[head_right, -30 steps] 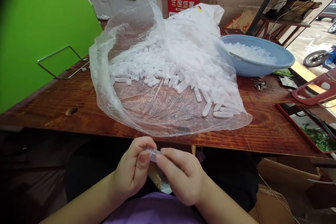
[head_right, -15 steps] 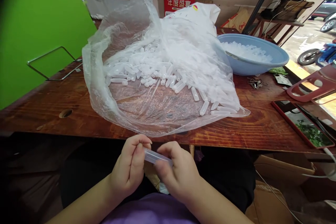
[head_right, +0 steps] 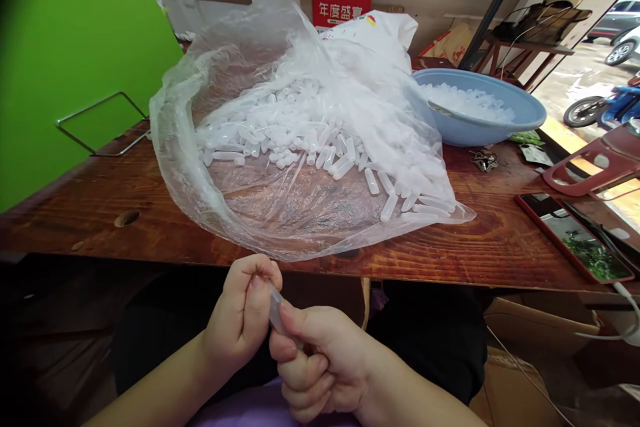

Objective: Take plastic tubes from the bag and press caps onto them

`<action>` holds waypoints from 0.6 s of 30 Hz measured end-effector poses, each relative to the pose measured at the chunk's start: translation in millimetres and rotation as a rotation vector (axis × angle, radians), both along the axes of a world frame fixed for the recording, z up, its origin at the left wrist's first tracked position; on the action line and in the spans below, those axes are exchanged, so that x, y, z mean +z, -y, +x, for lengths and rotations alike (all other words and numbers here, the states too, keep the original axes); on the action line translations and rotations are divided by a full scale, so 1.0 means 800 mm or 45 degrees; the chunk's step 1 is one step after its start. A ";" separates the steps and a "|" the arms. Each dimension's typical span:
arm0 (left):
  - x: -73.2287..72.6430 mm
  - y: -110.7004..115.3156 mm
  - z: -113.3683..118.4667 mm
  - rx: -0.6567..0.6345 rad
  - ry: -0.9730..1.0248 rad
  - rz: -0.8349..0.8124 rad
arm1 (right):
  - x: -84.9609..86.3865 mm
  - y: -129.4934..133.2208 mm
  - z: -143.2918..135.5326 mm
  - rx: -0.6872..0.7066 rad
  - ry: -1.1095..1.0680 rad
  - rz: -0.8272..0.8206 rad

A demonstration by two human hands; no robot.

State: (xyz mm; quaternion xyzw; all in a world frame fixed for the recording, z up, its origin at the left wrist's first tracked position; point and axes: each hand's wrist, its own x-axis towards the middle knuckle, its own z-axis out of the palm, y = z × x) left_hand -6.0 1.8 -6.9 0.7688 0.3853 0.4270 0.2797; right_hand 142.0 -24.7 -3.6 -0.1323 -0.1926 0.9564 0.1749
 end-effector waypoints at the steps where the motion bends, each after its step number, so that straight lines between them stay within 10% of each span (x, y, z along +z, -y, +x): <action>1: -0.001 0.000 0.000 -0.025 0.020 -0.016 | 0.000 0.001 0.001 0.057 -0.008 0.022; 6: -0.010 0.000 -0.001 -0.100 -0.092 0.144 | 0.028 0.005 0.023 -0.383 1.124 1.077; 11: -0.025 -0.004 0.011 -0.316 -0.774 0.190 | 0.068 -0.057 0.069 -0.910 2.277 1.974; 14: -0.021 -0.002 0.014 -0.345 -1.055 0.163 | 0.069 -0.125 0.090 -0.521 2.850 1.924; 18: 0.028 -0.021 -0.005 -0.574 -0.609 0.447 | 0.048 -0.181 0.099 -0.022 2.988 1.824</action>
